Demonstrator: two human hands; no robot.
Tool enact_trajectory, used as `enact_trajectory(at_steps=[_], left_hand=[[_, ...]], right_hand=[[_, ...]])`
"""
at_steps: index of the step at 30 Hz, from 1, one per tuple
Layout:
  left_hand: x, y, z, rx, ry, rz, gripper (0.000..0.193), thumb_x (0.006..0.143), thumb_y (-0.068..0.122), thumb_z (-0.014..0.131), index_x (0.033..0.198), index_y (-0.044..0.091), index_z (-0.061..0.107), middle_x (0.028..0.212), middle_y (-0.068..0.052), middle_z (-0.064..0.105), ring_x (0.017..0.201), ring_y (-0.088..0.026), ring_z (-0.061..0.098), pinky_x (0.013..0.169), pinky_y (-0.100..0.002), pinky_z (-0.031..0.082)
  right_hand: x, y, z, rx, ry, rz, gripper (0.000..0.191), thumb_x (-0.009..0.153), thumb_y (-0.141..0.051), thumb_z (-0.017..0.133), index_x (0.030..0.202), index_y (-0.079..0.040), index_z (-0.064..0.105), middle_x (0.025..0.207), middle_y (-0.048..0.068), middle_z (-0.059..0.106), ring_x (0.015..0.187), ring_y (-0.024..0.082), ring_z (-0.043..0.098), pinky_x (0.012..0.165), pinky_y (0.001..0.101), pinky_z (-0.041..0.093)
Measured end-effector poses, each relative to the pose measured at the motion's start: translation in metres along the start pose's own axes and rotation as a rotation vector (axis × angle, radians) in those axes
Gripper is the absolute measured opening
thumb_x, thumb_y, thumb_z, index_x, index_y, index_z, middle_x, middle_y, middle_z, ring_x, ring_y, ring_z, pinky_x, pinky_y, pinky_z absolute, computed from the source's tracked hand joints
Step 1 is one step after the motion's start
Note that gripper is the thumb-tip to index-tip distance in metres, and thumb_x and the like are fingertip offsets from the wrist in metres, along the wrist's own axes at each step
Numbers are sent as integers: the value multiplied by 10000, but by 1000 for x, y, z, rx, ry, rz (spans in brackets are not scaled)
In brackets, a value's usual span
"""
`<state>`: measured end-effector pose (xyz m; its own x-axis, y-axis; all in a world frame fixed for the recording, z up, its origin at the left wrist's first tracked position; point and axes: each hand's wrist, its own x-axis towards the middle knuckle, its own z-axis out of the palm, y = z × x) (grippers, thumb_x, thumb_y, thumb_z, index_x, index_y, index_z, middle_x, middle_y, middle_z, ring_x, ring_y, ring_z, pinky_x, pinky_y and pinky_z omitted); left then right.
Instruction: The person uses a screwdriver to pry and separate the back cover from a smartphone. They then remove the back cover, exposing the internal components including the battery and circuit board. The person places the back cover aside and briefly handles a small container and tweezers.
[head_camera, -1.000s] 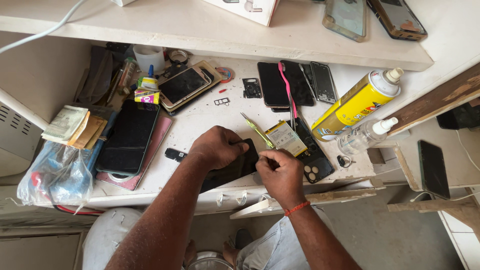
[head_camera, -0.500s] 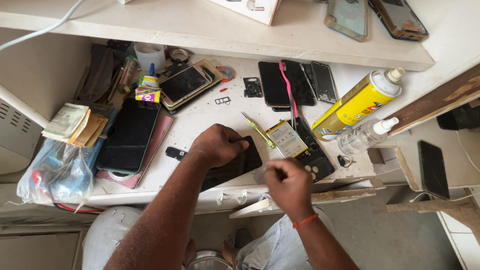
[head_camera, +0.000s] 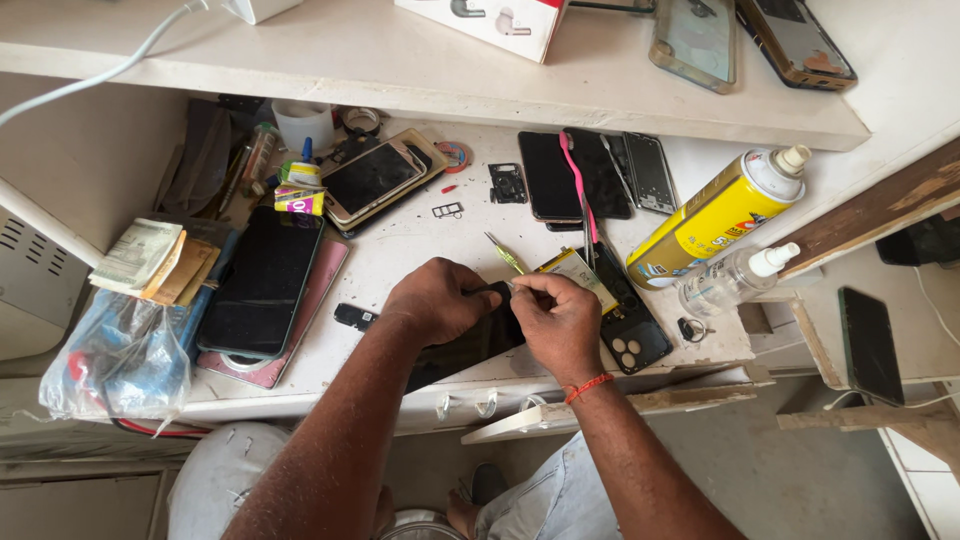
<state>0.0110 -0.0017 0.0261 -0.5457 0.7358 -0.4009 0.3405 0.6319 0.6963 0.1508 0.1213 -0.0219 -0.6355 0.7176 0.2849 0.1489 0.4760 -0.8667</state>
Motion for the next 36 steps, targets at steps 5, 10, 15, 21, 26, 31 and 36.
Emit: enact_trajectory(at_steps=[5, 10, 15, 21, 26, 31, 36], left_hand=[[-1, 0, 0, 7, 5, 22, 418, 839, 501, 722, 1154, 235, 792, 1110, -71, 785, 1072, -252, 729, 1015, -391, 532], [-1, 2, -1, 17, -6, 8, 421, 844, 506, 716, 1158, 237, 793, 1115, -64, 784, 1079, -245, 729, 1021, -391, 530], [-2, 2, -1, 8, 3, 6, 427, 842, 499, 724, 1173, 237, 785, 1129, -65, 779, 1092, -244, 724, 1034, -391, 522], [-2, 2, -1, -3, 5, 7, 434, 842, 499, 725, 1175, 228, 785, 1130, -75, 779, 1092, -248, 727, 1033, -394, 524], [-2, 2, -1, 5, 2, -2, 443, 838, 504, 725, 1181, 229, 780, 1138, -68, 778, 1099, -248, 724, 1036, -394, 522], [-1, 1, 0, 1, 6, 3, 454, 829, 513, 731, 1179, 228, 780, 1147, -70, 775, 1109, -250, 719, 1039, -389, 520], [-1, -1, 1, -3, 17, 10, 456, 829, 518, 730, 1176, 227, 783, 1147, -77, 776, 1109, -255, 722, 1036, -390, 522]], right_hand=[[1, 2, -2, -35, -10, 2, 116, 862, -40, 746, 964, -31, 802, 715, -2, 733, 621, 20, 629, 565, 200, 519], [1, 0, -2, -63, -17, 11, 110, 864, -42, 738, 956, -35, 798, 713, -1, 738, 621, 23, 646, 566, 201, 532], [1, -3, -2, -63, -25, 4, 112, 868, -48, 734, 959, -33, 797, 724, -5, 742, 627, 21, 648, 570, 199, 532], [1, -4, -2, -73, -16, 29, 119, 874, -56, 731, 969, -33, 797, 716, 3, 743, 624, 26, 652, 569, 202, 533], [3, -3, -3, -90, -40, 20, 113, 874, -57, 726, 960, -37, 796, 723, 0, 744, 629, 28, 659, 575, 201, 542], [4, -2, -4, -93, -63, 32, 104, 876, -64, 732, 952, -40, 799, 718, 5, 742, 628, 33, 657, 578, 204, 545], [2, -1, -3, -96, -52, 28, 96, 869, -63, 733, 938, -38, 795, 715, 3, 746, 624, 31, 665, 576, 207, 547]])
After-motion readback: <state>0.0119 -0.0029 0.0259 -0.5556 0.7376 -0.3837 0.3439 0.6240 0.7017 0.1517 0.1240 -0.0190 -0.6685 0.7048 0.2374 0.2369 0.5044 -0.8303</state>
